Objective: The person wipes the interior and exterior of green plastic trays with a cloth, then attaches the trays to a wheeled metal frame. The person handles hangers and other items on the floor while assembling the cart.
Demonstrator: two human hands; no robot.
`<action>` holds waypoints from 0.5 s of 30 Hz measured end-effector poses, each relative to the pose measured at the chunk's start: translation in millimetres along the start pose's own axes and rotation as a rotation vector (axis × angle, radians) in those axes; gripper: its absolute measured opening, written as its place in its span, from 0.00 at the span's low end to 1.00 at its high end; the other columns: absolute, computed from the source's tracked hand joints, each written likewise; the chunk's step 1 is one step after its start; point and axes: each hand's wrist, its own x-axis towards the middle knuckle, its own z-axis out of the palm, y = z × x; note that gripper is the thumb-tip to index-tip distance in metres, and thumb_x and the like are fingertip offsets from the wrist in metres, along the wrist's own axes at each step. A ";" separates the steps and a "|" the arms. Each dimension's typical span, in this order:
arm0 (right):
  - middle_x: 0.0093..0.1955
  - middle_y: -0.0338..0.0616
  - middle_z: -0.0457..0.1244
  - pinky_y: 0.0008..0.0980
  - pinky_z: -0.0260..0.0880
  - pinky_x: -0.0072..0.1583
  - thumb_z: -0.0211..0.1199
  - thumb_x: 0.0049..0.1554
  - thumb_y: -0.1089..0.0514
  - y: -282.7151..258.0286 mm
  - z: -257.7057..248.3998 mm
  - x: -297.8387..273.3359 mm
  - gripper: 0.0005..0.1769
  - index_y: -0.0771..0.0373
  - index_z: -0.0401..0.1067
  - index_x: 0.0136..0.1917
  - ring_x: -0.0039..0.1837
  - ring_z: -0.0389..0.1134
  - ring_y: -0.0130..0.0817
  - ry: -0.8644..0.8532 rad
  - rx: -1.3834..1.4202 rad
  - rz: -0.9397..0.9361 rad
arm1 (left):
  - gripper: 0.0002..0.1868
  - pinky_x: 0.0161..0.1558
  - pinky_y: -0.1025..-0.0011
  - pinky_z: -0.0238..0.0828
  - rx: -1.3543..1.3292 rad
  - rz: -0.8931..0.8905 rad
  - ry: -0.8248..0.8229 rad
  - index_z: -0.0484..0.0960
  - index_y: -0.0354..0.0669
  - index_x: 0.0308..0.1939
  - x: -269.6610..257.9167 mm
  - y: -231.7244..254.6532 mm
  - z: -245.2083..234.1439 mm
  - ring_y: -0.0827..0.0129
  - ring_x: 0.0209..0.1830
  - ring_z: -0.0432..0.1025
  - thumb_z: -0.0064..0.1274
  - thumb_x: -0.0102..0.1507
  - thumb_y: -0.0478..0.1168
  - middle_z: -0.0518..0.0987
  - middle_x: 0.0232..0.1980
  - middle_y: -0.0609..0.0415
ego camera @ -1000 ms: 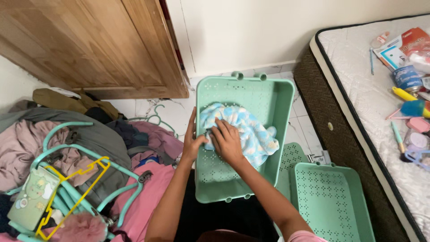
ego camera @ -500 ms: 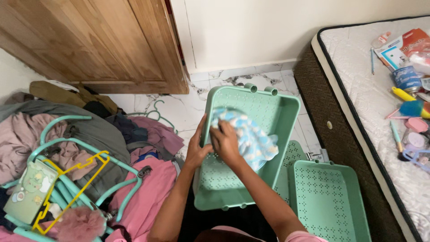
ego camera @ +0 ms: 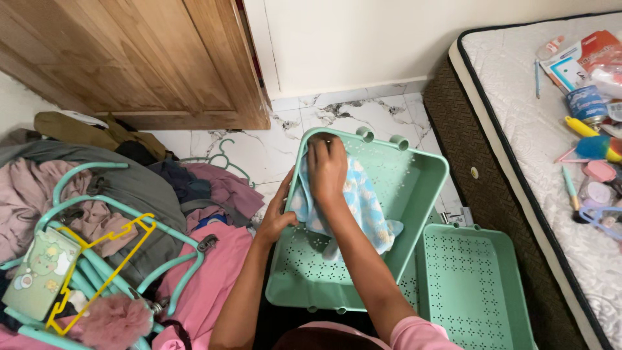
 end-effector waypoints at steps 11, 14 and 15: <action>0.41 0.48 0.57 0.38 0.56 0.44 0.53 0.43 0.66 -10.6 -3.8 -52.6 0.11 0.65 0.68 0.42 0.43 0.58 0.45 -0.325 0.086 -0.127 | 0.47 0.29 0.82 0.62 -0.007 0.117 0.056 0.51 0.47 0.63 8.6 -5.8 -14.3 0.71 0.44 0.63 0.37 0.36 0.32 0.60 0.60 0.53; 0.42 0.51 0.57 0.39 0.56 0.45 0.53 0.44 0.67 0.9 8.1 -32.5 0.10 0.68 0.66 0.43 0.44 0.58 0.47 -0.187 0.019 -0.041 | 0.49 0.30 0.80 0.62 0.096 0.018 0.053 0.52 0.48 0.63 5.9 -2.2 -10.1 0.67 0.40 0.62 0.38 0.35 0.31 0.64 0.57 0.50; 0.43 0.52 0.57 0.39 0.56 0.45 0.53 0.45 0.67 4.7 12.8 -25.1 0.09 0.69 0.66 0.42 0.44 0.57 0.48 -0.138 -0.012 0.000 | 0.50 0.31 0.79 0.62 0.146 -0.035 0.059 0.52 0.48 0.64 3.7 -2.0 -8.5 0.65 0.37 0.63 0.38 0.34 0.31 0.66 0.55 0.49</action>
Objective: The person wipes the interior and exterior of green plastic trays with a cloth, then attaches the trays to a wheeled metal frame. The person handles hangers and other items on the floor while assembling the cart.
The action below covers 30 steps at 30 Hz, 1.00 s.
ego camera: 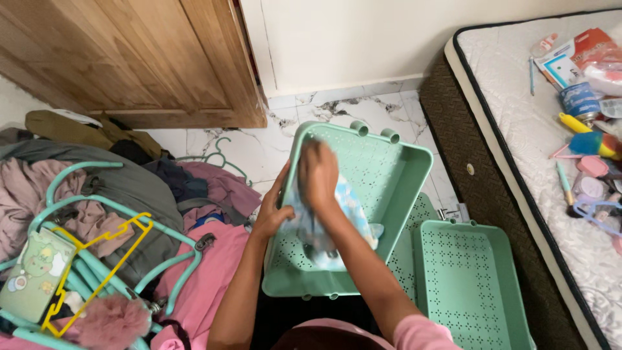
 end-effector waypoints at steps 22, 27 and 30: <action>0.55 0.50 0.53 0.40 0.52 0.60 0.55 0.46 0.64 114.9 42.7 -1.6 0.21 0.47 0.65 0.53 0.59 0.53 0.47 0.187 -0.226 0.066 | 0.46 0.49 0.73 0.61 0.146 0.196 0.189 0.53 0.42 0.62 4.7 17.6 14.7 0.65 0.50 0.65 0.47 0.38 0.34 0.68 0.55 0.48; 0.54 0.61 0.51 0.43 0.55 0.55 0.54 0.51 0.63 136.1 34.4 -36.6 0.21 0.57 0.58 0.58 0.54 0.54 0.54 0.308 -0.151 0.402 | 0.41 0.59 0.68 0.52 0.298 0.446 0.316 0.61 0.33 0.57 4.1 9.2 21.4 0.60 0.59 0.60 0.48 0.38 0.34 0.66 0.57 0.43; 0.54 0.66 0.49 0.44 0.55 0.55 0.53 0.49 0.63 103.3 45.9 -103.3 0.24 0.66 0.53 0.59 0.55 0.53 0.57 0.128 -0.159 0.347 | 0.39 0.60 0.68 0.51 0.286 0.491 0.371 0.62 0.31 0.57 14.8 5.0 18.7 0.59 0.60 0.60 0.48 0.39 0.35 0.65 0.58 0.42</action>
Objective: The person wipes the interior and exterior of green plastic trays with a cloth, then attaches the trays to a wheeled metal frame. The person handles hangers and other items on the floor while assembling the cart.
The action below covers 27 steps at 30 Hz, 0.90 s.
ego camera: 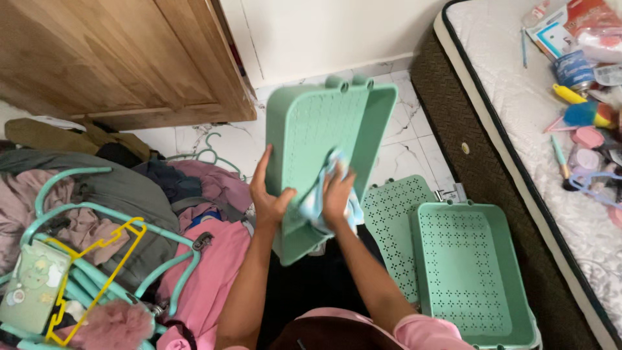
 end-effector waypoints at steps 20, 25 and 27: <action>0.58 0.62 0.51 0.40 0.49 0.61 0.48 0.56 0.56 -90.2 -73.1 -0.3 0.24 0.73 0.50 0.61 0.61 0.52 0.53 -0.586 0.672 -0.271 | 0.37 0.60 0.64 0.52 0.261 0.189 0.463 0.55 0.41 0.61 40.3 32.7 20.1 0.55 0.58 0.57 0.50 0.49 0.28 0.62 0.58 0.46; 0.48 0.56 0.57 0.36 0.58 0.53 0.46 0.54 0.53 -76.2 -72.0 -10.1 0.20 0.70 0.57 0.54 0.51 0.59 0.46 -0.546 0.571 -0.096 | 0.35 0.54 0.67 0.58 0.060 0.079 0.308 0.57 0.41 0.60 39.8 44.4 37.9 0.60 0.54 0.61 0.53 0.50 0.34 0.64 0.53 0.47; 0.46 0.53 0.58 0.36 0.59 0.50 0.46 0.54 0.51 -62.4 -77.4 0.7 0.20 0.69 0.60 0.52 0.48 0.60 0.43 -0.469 0.538 -0.059 | 0.37 0.50 0.69 0.60 -0.093 0.010 0.211 0.55 0.41 0.60 42.3 35.1 43.1 0.63 0.51 0.62 0.55 0.51 0.40 0.65 0.49 0.48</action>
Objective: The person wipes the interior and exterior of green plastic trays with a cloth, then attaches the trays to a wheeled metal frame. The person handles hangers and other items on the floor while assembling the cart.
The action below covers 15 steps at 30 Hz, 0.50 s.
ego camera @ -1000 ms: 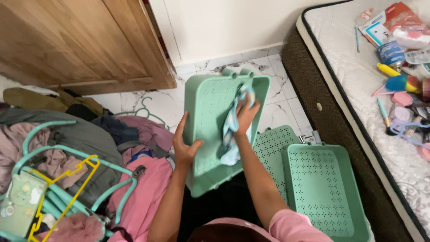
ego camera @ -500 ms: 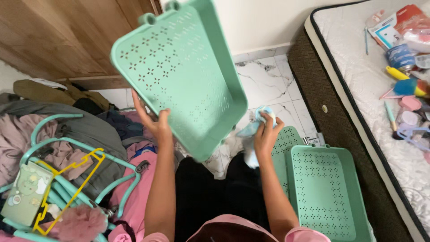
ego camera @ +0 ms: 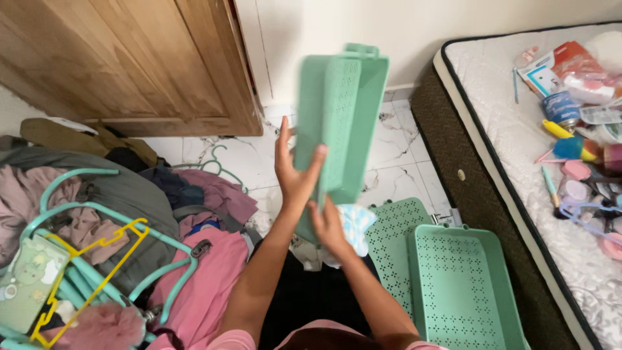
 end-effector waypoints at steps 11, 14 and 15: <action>0.40 0.50 0.65 0.42 0.64 0.42 0.62 0.43 0.44 92.1 -189.8 17.1 0.25 0.66 0.72 0.44 0.41 0.64 0.42 -0.176 0.620 0.288 | 0.43 0.57 0.59 0.45 -0.252 -0.754 -0.227 0.59 0.42 0.59 72.5 -146.8 -29.3 0.63 0.58 0.54 0.30 0.52 0.69 0.61 0.60 0.49; 0.43 0.46 0.65 0.42 0.62 0.48 0.63 0.39 0.43 95.1 -192.0 33.8 0.25 0.62 0.72 0.44 0.45 0.64 0.39 -0.289 0.532 0.253 | 0.36 0.47 0.58 0.58 -0.890 -0.972 -0.043 0.60 0.52 0.55 59.1 -158.5 -26.3 0.62 0.51 0.61 0.29 0.49 0.67 0.64 0.54 0.56; 0.42 0.44 0.64 0.44 0.61 0.48 0.61 0.39 0.45 91.3 -190.9 37.6 0.23 0.60 0.72 0.44 0.45 0.64 0.38 -0.160 0.360 0.374 | 0.33 0.45 0.61 0.60 -0.949 -0.856 -0.100 0.61 0.48 0.55 53.3 -162.1 -29.9 0.63 0.48 0.62 0.33 0.53 0.62 0.65 0.52 0.54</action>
